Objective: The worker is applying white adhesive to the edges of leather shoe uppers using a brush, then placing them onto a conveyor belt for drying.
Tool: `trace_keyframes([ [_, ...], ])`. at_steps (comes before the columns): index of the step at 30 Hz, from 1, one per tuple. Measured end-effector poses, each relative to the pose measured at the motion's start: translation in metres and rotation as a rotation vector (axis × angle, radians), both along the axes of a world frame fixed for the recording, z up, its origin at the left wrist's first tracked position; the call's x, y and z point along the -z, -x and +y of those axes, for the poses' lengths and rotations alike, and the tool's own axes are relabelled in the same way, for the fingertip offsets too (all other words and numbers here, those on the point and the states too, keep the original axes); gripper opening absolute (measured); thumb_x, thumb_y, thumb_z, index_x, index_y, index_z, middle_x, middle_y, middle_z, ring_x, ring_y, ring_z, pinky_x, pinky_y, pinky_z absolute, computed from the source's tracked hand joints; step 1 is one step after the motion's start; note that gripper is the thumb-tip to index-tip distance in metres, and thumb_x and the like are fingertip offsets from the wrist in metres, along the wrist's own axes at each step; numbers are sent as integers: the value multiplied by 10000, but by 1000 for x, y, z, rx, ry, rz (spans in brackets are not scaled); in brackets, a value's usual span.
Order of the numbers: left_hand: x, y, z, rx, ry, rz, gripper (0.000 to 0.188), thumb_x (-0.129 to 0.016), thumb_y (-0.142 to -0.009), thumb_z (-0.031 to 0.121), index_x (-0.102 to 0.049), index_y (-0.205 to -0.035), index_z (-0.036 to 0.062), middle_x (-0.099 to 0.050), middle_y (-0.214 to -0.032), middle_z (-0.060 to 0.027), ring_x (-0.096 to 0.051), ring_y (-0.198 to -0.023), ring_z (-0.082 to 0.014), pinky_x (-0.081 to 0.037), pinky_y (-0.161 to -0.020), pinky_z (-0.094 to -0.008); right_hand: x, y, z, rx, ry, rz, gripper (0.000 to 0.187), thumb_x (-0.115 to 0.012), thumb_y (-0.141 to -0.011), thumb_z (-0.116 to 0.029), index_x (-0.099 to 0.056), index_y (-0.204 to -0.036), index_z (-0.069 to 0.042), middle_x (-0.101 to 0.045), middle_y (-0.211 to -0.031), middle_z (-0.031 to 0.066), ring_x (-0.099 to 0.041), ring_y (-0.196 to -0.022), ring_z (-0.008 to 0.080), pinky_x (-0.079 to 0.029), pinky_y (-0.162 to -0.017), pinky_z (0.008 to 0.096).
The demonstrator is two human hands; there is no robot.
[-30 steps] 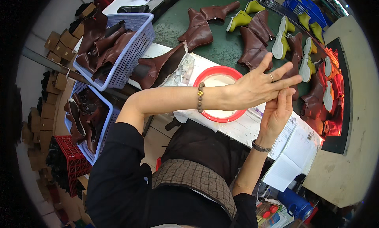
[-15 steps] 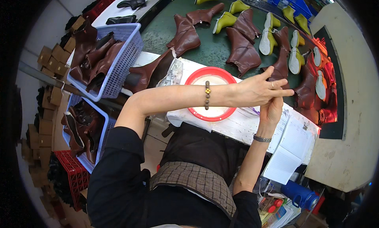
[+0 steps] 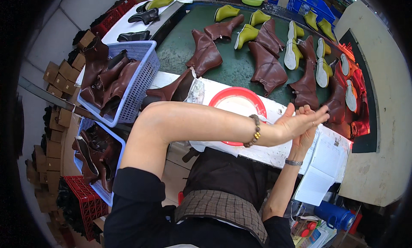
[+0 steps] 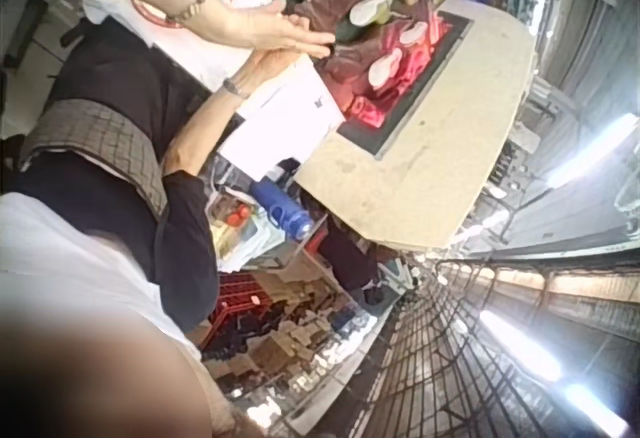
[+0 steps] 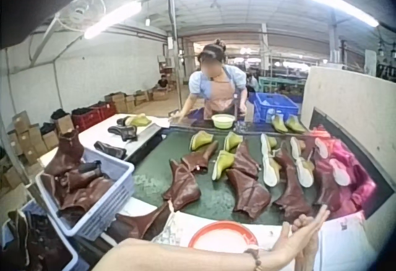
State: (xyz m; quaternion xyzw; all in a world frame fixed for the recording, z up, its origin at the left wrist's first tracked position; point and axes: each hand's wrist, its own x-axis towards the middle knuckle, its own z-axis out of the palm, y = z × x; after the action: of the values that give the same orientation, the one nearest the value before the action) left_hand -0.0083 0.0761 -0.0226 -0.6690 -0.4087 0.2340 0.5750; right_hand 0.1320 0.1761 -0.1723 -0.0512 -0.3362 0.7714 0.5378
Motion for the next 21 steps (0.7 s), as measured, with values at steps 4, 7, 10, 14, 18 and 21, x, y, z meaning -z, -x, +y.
trace_keyframes([
  [4,-5,-11,11,-36,11,100,572,-763,-918,201,-572,-1445,88,-385,-1638,-124,-359,-1499,-366,-286,-1232,-614,-7,-10,8,311,-66,-293,445,-674,-1033,-211,-544,-1417,-28,-616,-1316,131,-623,-1150,247,-501,-1022,383],
  [7,-4,-19,20,-85,33,181,537,-748,-935,208,-580,-1429,83,-423,-1613,-155,-387,-1480,-385,-291,-1227,-617,-63,-11,-2,476,-293,-780,445,-655,-1027,-119,-530,-1440,-12,-639,-1264,132,-635,-1109,234,-505,-981,343],
  [10,4,-36,36,-205,59,160,552,-750,-900,110,-618,-1421,234,-393,-1639,-123,-299,-1535,-369,-208,-1238,-684,-133,6,-37,1032,-673,-1040,403,-588,-1042,-58,-549,-1437,15,-691,-1226,141,-658,-1112,238,-509,-975,342],
  [14,60,-28,83,-192,-169,-221,695,-830,-808,118,-557,-1447,111,-376,-1640,-100,-302,-1520,-377,-229,-1231,-686,-231,59,-152,937,-976,-943,383,-405,-1107,-101,-581,-1395,82,-645,-1391,179,-599,-1301,263,-459,-1096,391],
  [18,24,-28,83,-56,5,-23,823,-814,-749,42,-517,-1512,118,-392,-1638,-67,-327,-1516,-332,-239,-1235,-667,-222,101,-205,383,-1492,-891,699,-451,-1070,-501,-587,-1368,117,-629,-1367,272,-532,-1369,458,-357,-1180,559],
  [21,-9,-26,80,-27,157,-6,863,-804,-740,29,-494,-1540,121,-394,-1639,-53,-333,-1515,-319,-237,-1241,-652,-228,111,-233,217,-1522,-617,736,-412,-1072,-549,-634,-1328,104,-631,-1372,269,-578,-1334,436,-377,-1169,547],
])
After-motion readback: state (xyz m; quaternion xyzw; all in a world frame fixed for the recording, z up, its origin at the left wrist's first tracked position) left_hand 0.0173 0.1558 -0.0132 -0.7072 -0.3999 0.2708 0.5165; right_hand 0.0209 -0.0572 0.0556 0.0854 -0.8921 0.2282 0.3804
